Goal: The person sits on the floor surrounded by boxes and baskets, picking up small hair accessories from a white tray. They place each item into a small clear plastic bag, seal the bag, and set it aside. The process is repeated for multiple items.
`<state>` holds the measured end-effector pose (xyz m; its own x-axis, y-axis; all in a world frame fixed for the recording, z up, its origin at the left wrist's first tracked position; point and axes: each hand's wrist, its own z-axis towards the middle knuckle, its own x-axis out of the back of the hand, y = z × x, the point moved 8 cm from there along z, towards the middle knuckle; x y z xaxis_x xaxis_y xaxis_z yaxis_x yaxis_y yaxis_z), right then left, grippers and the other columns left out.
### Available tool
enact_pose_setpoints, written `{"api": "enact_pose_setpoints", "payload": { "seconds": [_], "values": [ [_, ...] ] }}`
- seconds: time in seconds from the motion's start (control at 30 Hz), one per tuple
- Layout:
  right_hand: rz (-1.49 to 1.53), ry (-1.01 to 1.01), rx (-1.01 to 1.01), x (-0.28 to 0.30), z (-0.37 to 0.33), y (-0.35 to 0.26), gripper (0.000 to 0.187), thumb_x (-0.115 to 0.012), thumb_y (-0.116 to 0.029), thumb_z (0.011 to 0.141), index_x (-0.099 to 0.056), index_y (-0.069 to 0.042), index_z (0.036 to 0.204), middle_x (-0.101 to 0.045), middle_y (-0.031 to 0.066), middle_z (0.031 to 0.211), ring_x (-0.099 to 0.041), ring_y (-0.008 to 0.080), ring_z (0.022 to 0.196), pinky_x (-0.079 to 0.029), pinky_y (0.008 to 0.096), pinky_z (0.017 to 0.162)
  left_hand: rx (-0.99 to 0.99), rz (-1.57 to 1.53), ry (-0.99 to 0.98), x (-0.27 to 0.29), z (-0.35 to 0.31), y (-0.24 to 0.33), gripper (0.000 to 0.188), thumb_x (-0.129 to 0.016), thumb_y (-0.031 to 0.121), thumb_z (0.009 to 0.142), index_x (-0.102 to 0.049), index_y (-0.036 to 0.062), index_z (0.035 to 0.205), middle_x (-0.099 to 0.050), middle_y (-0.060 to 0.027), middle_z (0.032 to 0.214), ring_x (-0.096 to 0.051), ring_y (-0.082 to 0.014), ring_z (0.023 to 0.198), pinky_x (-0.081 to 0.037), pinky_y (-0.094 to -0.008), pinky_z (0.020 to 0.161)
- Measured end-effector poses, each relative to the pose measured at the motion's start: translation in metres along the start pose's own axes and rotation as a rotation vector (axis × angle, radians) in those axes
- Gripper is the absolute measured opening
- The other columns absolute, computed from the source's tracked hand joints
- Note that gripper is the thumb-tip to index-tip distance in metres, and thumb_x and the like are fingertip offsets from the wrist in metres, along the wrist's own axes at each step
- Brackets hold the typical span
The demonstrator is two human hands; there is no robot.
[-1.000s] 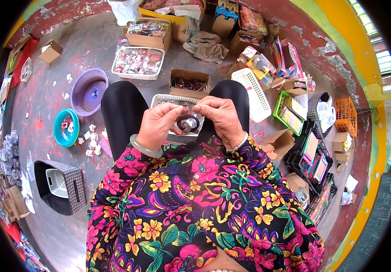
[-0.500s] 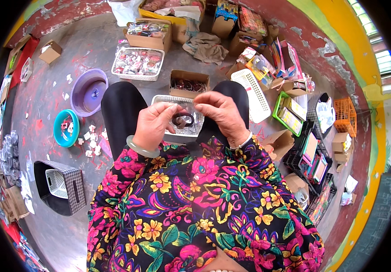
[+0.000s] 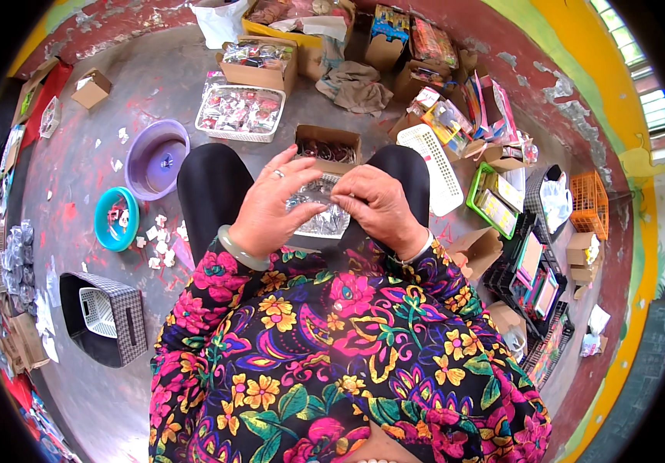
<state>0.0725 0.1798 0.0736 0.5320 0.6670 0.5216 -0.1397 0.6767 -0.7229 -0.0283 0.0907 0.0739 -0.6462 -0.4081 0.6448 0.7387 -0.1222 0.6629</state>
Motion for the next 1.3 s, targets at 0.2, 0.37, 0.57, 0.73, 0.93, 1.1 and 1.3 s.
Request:
{"api": "enact_pose_setpoints", "payload": {
  "seconds": [0.2, 0.37, 0.57, 0.73, 0.93, 1.1, 1.3],
  "values": [
    [-0.067, -0.04, 0.041, 0.002, 0.003, -0.019, 0.009, -0.067, -0.005, 0.069, -0.063, -0.005, 0.077, -0.059, 0.0061, 0.075, -0.056, 0.0232, 0.071, -0.046, 0.0309, 0.062, -0.038, -0.167, -0.028, -0.013, -0.004, 0.0, 0.013, -0.066, 0.011, 0.073, -0.065, 0.0049, 0.084, -0.064, -0.0084, 0.09, -0.056, -0.0289, 0.098, -0.045, -0.0361, 0.082],
    [-0.051, -0.034, 0.06, 0.004, 0.002, -0.026, 0.009, -0.067, -0.003, 0.071, -0.062, -0.003, 0.078, -0.06, 0.0071, 0.075, -0.056, 0.0229, 0.071, -0.045, 0.03, 0.063, 0.024, -0.196, 0.036, -0.011, -0.014, -0.001, 0.012, -0.065, 0.007, 0.074, -0.066, 0.0047, 0.086, -0.064, -0.0109, 0.084, -0.061, -0.0273, 0.086, -0.048, -0.0341, 0.074],
    [-0.027, 0.051, 0.021, 0.014, 0.003, -0.026, 0.007, -0.066, -0.005, 0.072, -0.061, -0.003, 0.077, -0.059, 0.0083, 0.074, -0.056, 0.0243, 0.071, -0.044, 0.0307, 0.063, 0.2, -0.364, 0.019, -0.008, -0.02, -0.015, 0.013, -0.062, 0.0, 0.078, -0.065, -0.0003, 0.091, -0.067, -0.0108, 0.087, -0.063, -0.0132, 0.077, -0.049, -0.0239, 0.067],
    [0.079, 0.074, -0.062, 0.015, 0.01, -0.016, 0.006, -0.064, -0.004, 0.074, -0.059, -0.002, 0.078, -0.056, 0.0096, 0.071, -0.054, 0.0248, 0.067, -0.043, 0.0311, 0.062, 0.293, -0.564, -0.025, -0.003, -0.012, -0.024, 0.015, -0.058, -0.002, 0.08, -0.064, -0.0039, 0.094, -0.066, -0.0089, 0.09, -0.06, -0.0103, 0.082, -0.047, -0.023, 0.075],
    [0.272, 0.082, -0.418, -0.001, 0.021, 0.06, 0.012, -0.062, -0.01, 0.077, -0.062, 0.002, 0.08, -0.061, 0.0066, 0.067, -0.054, 0.0088, 0.061, -0.043, 0.024, 0.057, 0.366, -0.513, 0.083, 0.031, 0.007, -0.079, 0.018, -0.054, 0.001, 0.085, -0.061, -0.0052, 0.101, -0.065, -0.0074, 0.09, -0.059, -0.0111, 0.085, -0.046, -0.0225, 0.077],
    [0.13, -0.137, -0.603, -0.053, 0.014, 0.142, 0.015, -0.06, -0.013, 0.071, -0.064, -0.001, 0.079, -0.061, 0.0066, 0.063, -0.056, 0.0123, 0.058, -0.045, 0.0269, 0.057, 0.425, -0.515, 0.333, 0.073, 0.006, -0.139, 0.018, -0.055, 0.007, 0.086, -0.062, -0.005, 0.097, -0.066, -0.0066, 0.084, -0.059, -0.0086, 0.077, -0.044, -0.0198, 0.072],
    [0.245, -0.284, -0.855, -0.136, -0.036, 0.219, 0.005, -0.058, -0.005, 0.069, -0.06, 0.0, 0.068, -0.059, 0.0061, 0.056, -0.059, 0.0132, 0.049, -0.046, 0.0266, 0.047, 0.557, -0.487, 0.349, 0.057, -0.012, -0.179, 0.018, -0.057, 0.01, 0.085, -0.063, -0.0037, 0.094, -0.066, -0.0058, 0.079, -0.057, -0.0077, 0.073, -0.044, -0.0204, 0.069]
  ]
}}
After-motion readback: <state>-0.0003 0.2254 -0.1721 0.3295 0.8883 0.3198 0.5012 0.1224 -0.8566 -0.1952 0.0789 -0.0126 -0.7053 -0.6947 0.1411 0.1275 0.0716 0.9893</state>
